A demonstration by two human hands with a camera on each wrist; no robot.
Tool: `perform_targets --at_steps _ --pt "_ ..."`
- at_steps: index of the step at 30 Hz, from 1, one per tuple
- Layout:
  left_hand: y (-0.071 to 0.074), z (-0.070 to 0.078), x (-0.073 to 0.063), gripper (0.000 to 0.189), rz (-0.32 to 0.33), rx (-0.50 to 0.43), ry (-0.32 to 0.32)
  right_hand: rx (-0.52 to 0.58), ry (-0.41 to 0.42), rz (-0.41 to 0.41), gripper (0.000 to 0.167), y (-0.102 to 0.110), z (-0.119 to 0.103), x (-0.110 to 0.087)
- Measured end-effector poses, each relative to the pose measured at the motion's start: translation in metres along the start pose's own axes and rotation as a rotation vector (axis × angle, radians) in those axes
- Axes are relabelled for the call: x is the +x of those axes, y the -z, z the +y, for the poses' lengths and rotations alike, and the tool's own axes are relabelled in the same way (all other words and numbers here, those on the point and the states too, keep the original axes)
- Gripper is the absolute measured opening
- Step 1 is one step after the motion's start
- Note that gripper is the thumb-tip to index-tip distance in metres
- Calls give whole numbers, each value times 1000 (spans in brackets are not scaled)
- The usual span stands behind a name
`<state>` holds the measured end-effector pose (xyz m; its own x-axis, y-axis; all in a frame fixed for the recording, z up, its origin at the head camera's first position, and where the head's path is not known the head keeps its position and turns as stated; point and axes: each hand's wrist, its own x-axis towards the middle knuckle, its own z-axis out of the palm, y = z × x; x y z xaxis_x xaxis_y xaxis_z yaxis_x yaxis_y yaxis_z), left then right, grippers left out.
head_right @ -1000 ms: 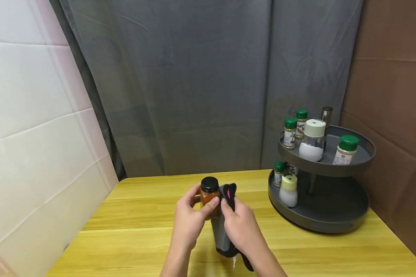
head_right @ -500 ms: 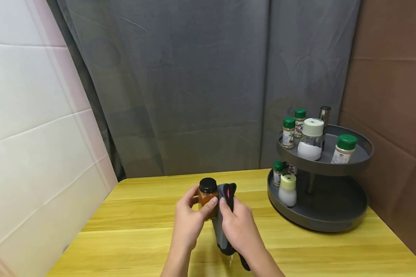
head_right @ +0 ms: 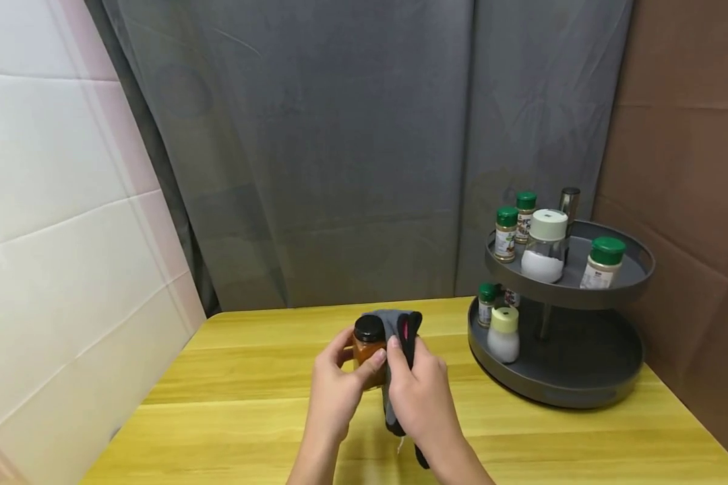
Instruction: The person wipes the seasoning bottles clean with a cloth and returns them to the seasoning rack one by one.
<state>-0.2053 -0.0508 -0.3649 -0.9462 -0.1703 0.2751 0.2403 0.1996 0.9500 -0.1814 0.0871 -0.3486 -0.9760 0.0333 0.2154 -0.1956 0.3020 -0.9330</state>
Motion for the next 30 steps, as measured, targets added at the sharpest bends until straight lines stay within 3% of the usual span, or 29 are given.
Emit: perform_targets --at_steps 4,8,15,24,27,30 --pt "1 1 0 47 -1 10 -15 -19 -70 -43 47 -4 8 3" --pt "1 1 -1 47 -7 16 -11 43 -110 -66 50 -1 8 4" --pt "2 0 0 47 15 0 15 140 2 7 50 4 -7 -3" --pt "5 -3 1 50 15 -12 18 70 -117 -124 53 -6 10 2" --pt "4 -4 2 50 4 -6 25 101 -108 -111 51 -3 10 4" --pt "2 -6 4 49 -1 10 22 154 -49 -54 48 1 6 4"
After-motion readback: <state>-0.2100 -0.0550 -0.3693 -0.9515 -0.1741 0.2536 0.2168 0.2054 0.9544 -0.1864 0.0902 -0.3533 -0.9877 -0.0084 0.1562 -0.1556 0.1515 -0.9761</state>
